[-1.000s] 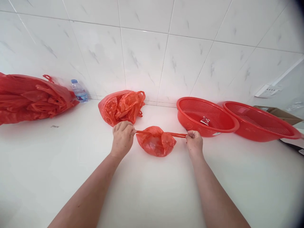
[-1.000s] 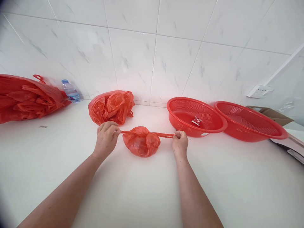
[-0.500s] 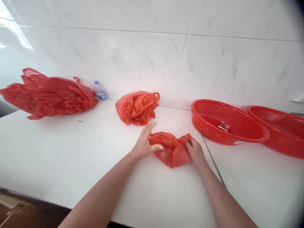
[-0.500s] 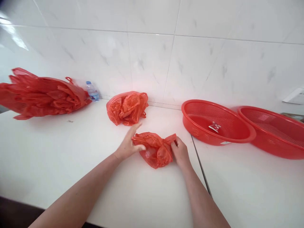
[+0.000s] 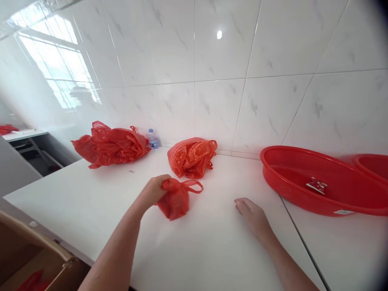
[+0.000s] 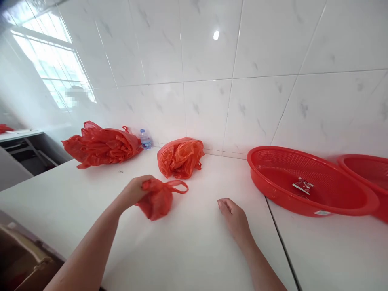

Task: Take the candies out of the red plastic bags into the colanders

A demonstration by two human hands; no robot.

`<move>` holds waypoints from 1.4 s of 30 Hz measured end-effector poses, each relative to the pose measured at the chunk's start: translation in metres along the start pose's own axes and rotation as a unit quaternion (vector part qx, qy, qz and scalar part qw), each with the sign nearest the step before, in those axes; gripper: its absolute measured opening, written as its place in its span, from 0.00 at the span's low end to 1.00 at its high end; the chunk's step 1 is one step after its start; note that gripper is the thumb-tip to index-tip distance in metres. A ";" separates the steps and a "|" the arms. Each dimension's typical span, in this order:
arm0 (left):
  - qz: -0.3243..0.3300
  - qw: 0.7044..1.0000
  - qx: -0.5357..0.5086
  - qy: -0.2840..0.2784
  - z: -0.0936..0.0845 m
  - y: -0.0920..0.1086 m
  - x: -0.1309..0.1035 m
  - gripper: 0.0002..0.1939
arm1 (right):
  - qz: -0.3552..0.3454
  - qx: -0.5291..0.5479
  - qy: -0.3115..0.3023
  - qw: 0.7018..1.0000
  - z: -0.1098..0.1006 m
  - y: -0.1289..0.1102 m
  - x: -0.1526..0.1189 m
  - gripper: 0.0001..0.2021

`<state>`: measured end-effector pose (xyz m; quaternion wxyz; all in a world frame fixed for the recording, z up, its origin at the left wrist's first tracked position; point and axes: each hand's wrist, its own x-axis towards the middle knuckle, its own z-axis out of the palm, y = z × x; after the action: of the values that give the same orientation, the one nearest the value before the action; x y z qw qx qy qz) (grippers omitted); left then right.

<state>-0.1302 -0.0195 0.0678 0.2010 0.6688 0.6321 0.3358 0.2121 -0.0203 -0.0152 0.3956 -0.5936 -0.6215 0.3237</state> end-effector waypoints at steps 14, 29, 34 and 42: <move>0.185 0.934 0.232 0.200 0.062 -0.012 0.057 0.24 | -0.170 -0.183 0.022 0.968 0.110 -0.048 0.044 0.22; 0.060 0.945 0.274 0.168 0.107 -0.041 0.100 0.26 | -0.151 -0.038 -0.006 0.988 0.129 -0.054 0.104 0.28; 0.012 0.950 0.266 0.162 0.105 -0.041 0.114 0.27 | -0.067 0.155 -0.016 0.986 0.097 -0.045 0.077 0.24; -0.002 0.951 0.255 0.177 0.103 -0.043 0.122 0.30 | 0.012 0.137 0.028 0.990 0.019 -0.010 0.020 0.18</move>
<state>-0.0913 0.1213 -0.0096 -0.0905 0.6262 0.7234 0.2763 0.1906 0.0001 -0.0133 0.4866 -0.5504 -0.5524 0.3939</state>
